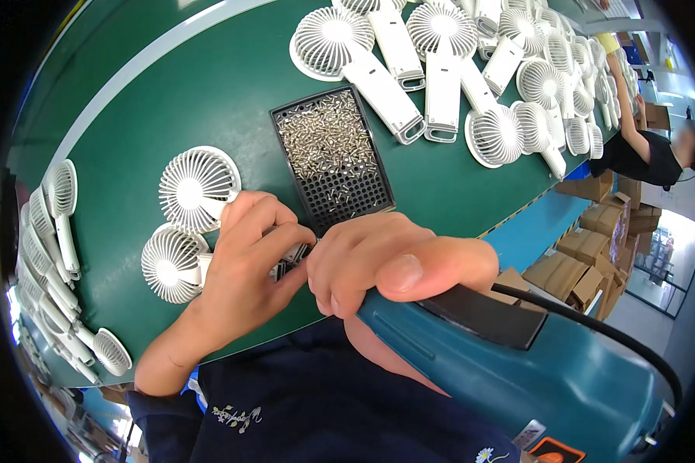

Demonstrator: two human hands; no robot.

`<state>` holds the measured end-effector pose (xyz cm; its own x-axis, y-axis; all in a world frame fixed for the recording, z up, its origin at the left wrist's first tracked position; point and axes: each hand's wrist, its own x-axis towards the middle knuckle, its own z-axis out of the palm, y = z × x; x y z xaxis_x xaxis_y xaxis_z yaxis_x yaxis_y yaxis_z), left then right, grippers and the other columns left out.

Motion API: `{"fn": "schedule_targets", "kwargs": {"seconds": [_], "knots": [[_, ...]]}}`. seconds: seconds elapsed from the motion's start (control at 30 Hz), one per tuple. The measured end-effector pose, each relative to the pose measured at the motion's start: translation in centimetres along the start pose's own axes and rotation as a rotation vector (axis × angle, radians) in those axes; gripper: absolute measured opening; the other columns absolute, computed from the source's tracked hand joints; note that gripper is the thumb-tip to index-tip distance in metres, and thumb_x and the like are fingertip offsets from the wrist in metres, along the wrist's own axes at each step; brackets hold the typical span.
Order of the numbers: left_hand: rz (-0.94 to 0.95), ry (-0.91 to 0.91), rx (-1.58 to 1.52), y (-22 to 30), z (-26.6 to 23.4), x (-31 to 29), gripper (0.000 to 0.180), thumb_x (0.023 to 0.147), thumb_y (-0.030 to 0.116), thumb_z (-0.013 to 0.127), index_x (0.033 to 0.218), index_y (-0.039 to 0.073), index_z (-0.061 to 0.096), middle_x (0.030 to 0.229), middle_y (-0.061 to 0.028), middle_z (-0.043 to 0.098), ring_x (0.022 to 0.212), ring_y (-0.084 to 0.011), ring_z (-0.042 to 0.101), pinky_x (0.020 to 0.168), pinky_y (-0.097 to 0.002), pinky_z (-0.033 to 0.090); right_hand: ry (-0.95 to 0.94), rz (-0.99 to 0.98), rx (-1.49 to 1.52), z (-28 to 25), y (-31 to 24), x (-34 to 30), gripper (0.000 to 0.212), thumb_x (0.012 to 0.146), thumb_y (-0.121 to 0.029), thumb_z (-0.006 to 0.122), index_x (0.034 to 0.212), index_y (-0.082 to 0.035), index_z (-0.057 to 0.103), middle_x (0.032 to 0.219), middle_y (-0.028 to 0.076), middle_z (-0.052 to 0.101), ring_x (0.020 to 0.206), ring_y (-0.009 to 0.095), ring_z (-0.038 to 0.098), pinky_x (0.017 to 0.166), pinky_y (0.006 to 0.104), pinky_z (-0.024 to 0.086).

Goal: Assembling portable handheld fans by inserting and tightening screws using an electric screwdriver.

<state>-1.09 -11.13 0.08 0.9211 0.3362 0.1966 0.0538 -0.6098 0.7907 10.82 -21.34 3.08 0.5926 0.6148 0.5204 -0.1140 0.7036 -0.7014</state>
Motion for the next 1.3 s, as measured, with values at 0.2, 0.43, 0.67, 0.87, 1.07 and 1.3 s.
{"fn": "schedule_targets", "kwargs": {"seconds": [0.2,0.43,0.67,0.87,1.07,1.3], "knots": [[0.007,-0.015,0.028,-0.3,0.3,-0.1,0.022,0.070,0.002,0.071,0.088,0.005,0.059,0.091,-0.0057,0.052,0.095,-0.0261,0.049,0.078,-0.0375,0.038,0.008,-0.004,0.009,0.1,0.5,0.0,0.061,0.085,-0.055,0.062,0.111,-0.002,0.049,0.065,0.015,0.055,0.046,0.024,0.052,0.043,0.0351,0.045],[0.004,0.009,0.040,-0.4,0.3,-0.4,0.019,0.072,0.003,0.070,0.087,0.005,0.059,0.090,-0.0063,0.051,0.094,-0.0264,0.048,0.077,-0.0387,0.039,0.010,-0.018,0.018,0.6,1.7,-0.7,0.022,0.088,-0.012,0.062,0.104,0.000,0.051,0.067,0.012,0.056,0.048,0.022,0.051,0.043,0.0336,0.043],[0.023,-0.004,0.032,-0.5,0.4,-0.3,0.020,0.072,0.003,0.070,0.087,0.004,0.059,0.090,-0.0067,0.051,0.093,-0.0266,0.048,0.078,-0.0387,0.039,-0.214,-0.004,-0.084,-0.6,1.6,-0.5,0.066,0.086,-0.069,0.050,0.109,-0.007,0.045,0.072,0.010,0.056,0.042,0.020,0.052,0.039,0.0331,0.046],[0.015,0.092,0.027,-0.2,0.8,-0.1,0.029,0.063,0.000,0.077,0.088,0.005,0.062,0.086,-0.0069,0.053,0.093,-0.0289,0.052,0.079,-0.0379,0.042,0.061,-0.138,-0.062,-0.7,-1.5,-0.4,0.056,0.093,-0.059,0.043,0.118,-0.008,0.045,0.069,0.011,0.054,0.045,0.024,0.052,0.041,0.0376,0.045],[0.014,0.103,0.065,-0.3,0.7,-0.4,0.020,0.066,-0.002,0.075,0.083,0.004,0.065,0.086,-0.0077,0.054,0.090,-0.0293,0.053,0.078,-0.0390,0.045,0.122,-0.224,-0.130,-6.0,-0.8,-0.5,0.086,0.086,-0.078,0.033,0.130,-0.005,0.040,0.076,0.012,0.053,0.048,0.024,0.052,0.042,0.0370,0.044],[0.051,0.082,0.084,-0.4,0.8,-0.4,0.019,0.067,-0.002,0.075,0.082,0.003,0.064,0.085,-0.0077,0.053,0.089,-0.0285,0.054,0.077,-0.0383,0.045,0.124,-0.184,-0.121,-5.7,-0.2,-0.6,0.084,0.085,-0.079,0.033,0.128,-0.006,0.041,0.076,0.009,0.054,0.047,0.021,0.052,0.041,0.0343,0.044]]}}
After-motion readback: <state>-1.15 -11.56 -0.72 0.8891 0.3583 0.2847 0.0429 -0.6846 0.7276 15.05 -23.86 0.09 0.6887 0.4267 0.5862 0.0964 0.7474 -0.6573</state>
